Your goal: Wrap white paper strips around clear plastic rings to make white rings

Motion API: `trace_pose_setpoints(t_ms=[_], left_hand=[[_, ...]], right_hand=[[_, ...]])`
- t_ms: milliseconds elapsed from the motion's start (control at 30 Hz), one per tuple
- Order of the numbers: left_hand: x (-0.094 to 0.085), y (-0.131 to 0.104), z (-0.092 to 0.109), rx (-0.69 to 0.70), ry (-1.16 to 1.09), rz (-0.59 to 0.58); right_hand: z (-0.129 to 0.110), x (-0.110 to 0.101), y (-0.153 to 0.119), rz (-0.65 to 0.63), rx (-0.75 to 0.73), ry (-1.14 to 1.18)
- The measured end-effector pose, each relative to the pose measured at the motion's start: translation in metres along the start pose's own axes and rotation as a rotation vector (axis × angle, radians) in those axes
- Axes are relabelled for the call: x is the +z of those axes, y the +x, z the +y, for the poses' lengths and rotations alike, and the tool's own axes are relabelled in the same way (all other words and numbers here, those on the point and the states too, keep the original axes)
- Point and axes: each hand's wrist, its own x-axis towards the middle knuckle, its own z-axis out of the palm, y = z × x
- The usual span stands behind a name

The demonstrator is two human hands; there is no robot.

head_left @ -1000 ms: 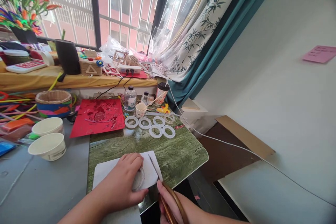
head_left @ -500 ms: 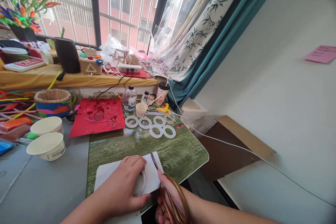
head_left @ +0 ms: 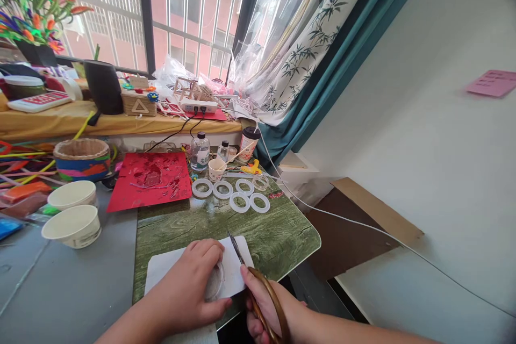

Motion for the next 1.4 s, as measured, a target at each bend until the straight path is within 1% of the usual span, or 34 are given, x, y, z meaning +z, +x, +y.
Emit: trace_pose_setpoints(t_ms=[67,167,233,333,400,433,467,500,567,600,633,667,700,767,833,900,967,1200,1300,1400], left_hand=[[0.001,0.000,-0.003,0.006,0.007,0.023],[0.005,0.001,-0.011,0.024,0.025,0.093],[0.008,0.002,-0.017,0.038,0.046,0.136],[0.013,0.005,-0.023,0.043,0.095,0.165],[0.014,0.007,-0.024,0.038,0.131,0.164],[0.014,0.008,-0.023,0.034,0.145,0.160],[0.014,0.008,-0.023,0.031,0.157,0.155],[0.013,0.009,-0.022,0.028,0.167,0.152],[0.014,0.009,-0.021,0.024,0.182,0.150],[0.014,0.010,-0.021,0.023,0.191,0.152],[0.015,0.010,-0.021,0.022,0.200,0.152],[0.016,0.011,-0.021,0.021,0.210,0.151],[0.017,0.012,-0.022,0.021,0.221,0.149],[0.020,0.013,-0.022,0.020,0.242,0.145],[0.021,0.016,-0.021,0.016,0.257,0.145],[0.022,0.018,-0.021,0.010,0.267,0.150],[0.022,0.020,-0.021,0.005,0.272,0.151],[0.021,0.030,-0.021,-0.034,0.289,0.125],[0.020,0.037,-0.019,-0.050,0.295,0.107],[0.020,0.043,-0.018,-0.045,0.291,0.128]], right_hand=[[-0.003,-0.002,-0.004,-0.022,-0.006,0.013],[-0.007,-0.004,-0.012,-0.026,-0.011,0.019],[-0.009,-0.006,-0.019,-0.039,-0.042,0.034],[-0.012,-0.010,-0.033,-0.130,-0.116,0.088],[-0.015,-0.019,-0.041,-0.182,-0.172,0.118],[-0.018,-0.026,-0.044,-0.177,-0.221,0.119],[-0.023,-0.036,-0.045,-0.146,-0.285,0.105],[-0.028,-0.048,-0.045,-0.082,-0.368,0.067],[-0.043,-0.079,-0.039,0.140,-0.476,-0.094],[-0.051,-0.096,-0.035,0.282,-0.489,-0.252],[-0.059,-0.114,-0.030,0.462,-0.482,-0.480],[-0.067,-0.131,-0.024,0.612,-0.432,-0.761],[-0.074,-0.147,-0.019,0.669,-0.399,-0.852],[-0.085,-0.172,-0.010,0.738,-0.346,-0.944],[-0.092,-0.186,-0.002,0.780,-0.303,-1.005],[-0.097,-0.192,0.005,0.809,-0.275,-1.061],[-0.102,-0.194,0.013,0.819,-0.259,-1.113],[-0.118,-0.194,0.038,0.773,-0.241,-1.259],[-0.123,-0.192,0.039,0.776,-0.257,-1.286],[-0.125,-0.184,0.028,0.814,-0.285,-1.273]])
